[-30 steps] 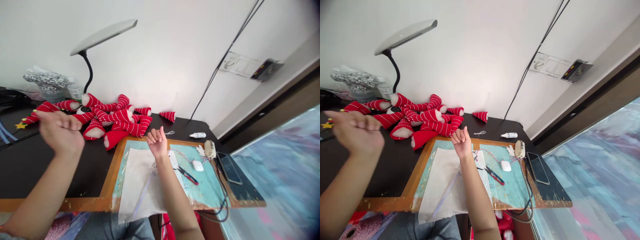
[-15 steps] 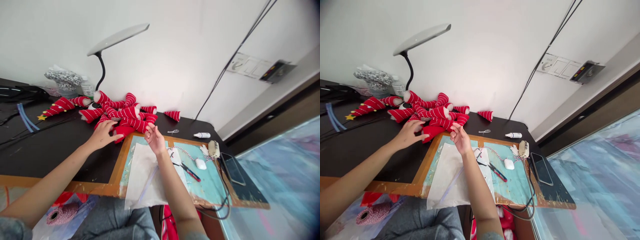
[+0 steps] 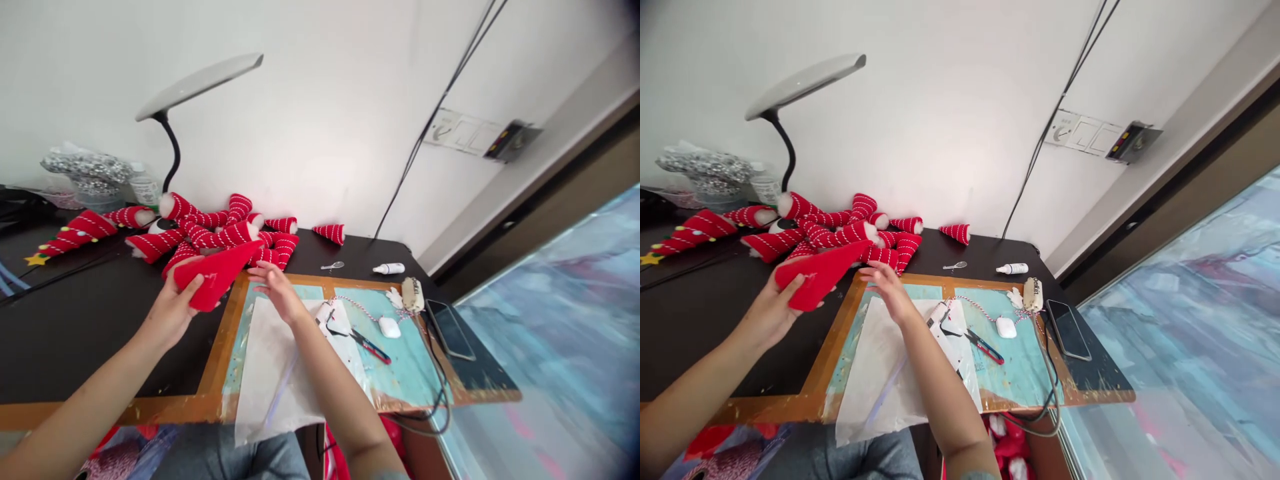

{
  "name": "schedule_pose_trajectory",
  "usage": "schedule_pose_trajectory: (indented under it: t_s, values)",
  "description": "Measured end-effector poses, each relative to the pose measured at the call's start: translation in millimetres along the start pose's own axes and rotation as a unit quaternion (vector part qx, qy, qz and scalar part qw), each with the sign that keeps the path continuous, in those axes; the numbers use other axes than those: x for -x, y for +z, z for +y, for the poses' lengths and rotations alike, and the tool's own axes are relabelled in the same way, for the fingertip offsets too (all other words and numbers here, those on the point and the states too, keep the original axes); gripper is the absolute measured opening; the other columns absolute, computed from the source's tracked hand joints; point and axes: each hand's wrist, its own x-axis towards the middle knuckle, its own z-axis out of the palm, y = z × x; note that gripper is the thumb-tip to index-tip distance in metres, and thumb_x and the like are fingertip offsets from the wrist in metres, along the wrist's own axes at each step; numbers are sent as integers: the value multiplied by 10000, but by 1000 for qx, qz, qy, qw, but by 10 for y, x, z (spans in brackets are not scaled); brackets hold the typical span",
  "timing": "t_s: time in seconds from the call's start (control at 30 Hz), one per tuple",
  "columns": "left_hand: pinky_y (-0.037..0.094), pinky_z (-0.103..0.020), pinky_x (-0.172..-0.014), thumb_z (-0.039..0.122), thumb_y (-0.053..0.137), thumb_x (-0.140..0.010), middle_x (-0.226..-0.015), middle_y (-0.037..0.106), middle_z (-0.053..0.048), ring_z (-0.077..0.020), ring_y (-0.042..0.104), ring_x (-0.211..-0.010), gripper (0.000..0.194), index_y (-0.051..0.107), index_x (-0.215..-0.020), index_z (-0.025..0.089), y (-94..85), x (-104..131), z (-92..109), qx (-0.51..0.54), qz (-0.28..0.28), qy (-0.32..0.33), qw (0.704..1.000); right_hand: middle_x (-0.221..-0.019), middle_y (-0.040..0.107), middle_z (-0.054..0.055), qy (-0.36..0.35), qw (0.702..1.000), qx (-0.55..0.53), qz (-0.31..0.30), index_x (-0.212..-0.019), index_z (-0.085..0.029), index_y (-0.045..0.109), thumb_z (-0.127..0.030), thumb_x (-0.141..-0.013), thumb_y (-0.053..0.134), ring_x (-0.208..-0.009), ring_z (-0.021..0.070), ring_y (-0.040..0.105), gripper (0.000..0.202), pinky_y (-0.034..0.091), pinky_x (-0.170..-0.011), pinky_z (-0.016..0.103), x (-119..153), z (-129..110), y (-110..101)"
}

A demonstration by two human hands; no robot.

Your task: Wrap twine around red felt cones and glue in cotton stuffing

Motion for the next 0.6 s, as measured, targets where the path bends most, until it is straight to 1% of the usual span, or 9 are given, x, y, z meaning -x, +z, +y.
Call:
schedule_pose_trajectory:
  t_s: [0.07, 0.1, 0.2, 0.27, 0.3, 0.37, 0.43, 0.5, 0.6]
  values:
    - [660, -375, -574, 709, 565, -987, -1090, 816, -114, -301, 816, -811, 527, 568, -1313, 294, 155, 128, 45, 80, -37, -58, 994, -1249, 774, 71, -6, 1000, 11, -11, -1194, -263, 680, -656, -691, 915, -1145, 253, 731, 681, 598, -923, 361, 26, 48, 110]
    - [673, -389, -598, 725, 591, -965, -1088, 819, -115, -310, 819, -834, 533, 588, -1283, 298, 221, 166, 50, 113, -55, -86, 988, -1272, 769, 59, -8, 1000, 19, -13, -1212, -269, 677, -623, -686, 931, -1172, 253, 728, 683, 598, -959, 370, 40, 61, 156]
    - [701, -446, -750, 729, 723, -864, -1124, 810, -130, -341, 811, -970, 578, 632, -1202, 269, 318, 145, 9, 142, -92, -123, 978, -1251, 774, 27, -9, 999, 49, -6, -1215, -269, 697, -520, -760, 908, -1140, 225, 739, 561, 584, -1027, 371, 72, 52, 209]
    - [684, -492, -880, 663, 861, -749, -1223, 776, -140, -365, 778, -1102, 666, 613, -1214, 255, 293, 49, -38, 132, -92, -97, 982, -1172, 787, 20, -8, 997, 71, -3, -1170, -248, 722, -468, -768, 907, -1078, 212, 747, 493, 580, -1037, 368, 78, 14, 171]
    - [663, -522, -946, 610, 919, -688, -1286, 748, -146, -379, 749, -1176, 739, 588, -1246, 255, 266, -2, -59, 126, -97, -70, 985, -1139, 789, 18, -7, 997, 79, -7, -1165, -238, 725, -450, -740, 927, -1053, 212, 748, 516, 585, -1028, 370, 77, -8, 140]
    - [600, -575, -1063, 506, 974, -630, -1392, 688, -155, -399, 679, -1302, 872, 530, -1343, 269, 212, -72, -82, 93, -141, -13, 985, -1125, 785, 13, -7, 996, 90, -26, -1236, -232, 701, -435, -665, 970, -1037, 220, 745, 663, 597, -1007, 382, 73, -47, 81]
    - [546, -605, -1129, 459, 960, -663, -1455, 644, -164, -409, 629, -1369, 916, 486, -1426, 278, 188, -69, -74, 39, -195, 16, 980, -1158, 775, 20, -8, 994, 100, -48, -1330, -229, 651, -454, -627, 982, -1061, 236, 740, 808, 602, -1005, 404, 70, -63, 57]
    - [526, -619, -1145, 471, 919, -715, -1494, 613, -167, -422, 607, -1392, 893, 474, -1463, 273, 200, 0, -28, -12, -208, -5, 978, -1169, 767, 45, -14, 991, 122, -48, -1328, -209, 642, -526, -699, 927, -1081, 255, 733, 760, 598, -1008, 433, 72, -57, 82]
    - [534, -606, -1119, 494, 860, -775, -1485, 620, -162, -431, 623, -1360, 835, 486, -1480, 248, 219, 137, 101, -42, -215, -59, 974, -1160, 750, 88, -34, 981, 191, 16, -1217, -192, 679, -622, -929, 685, -1091, 273, 708, 517, 573, -1022, 479, 98, -66, 184]
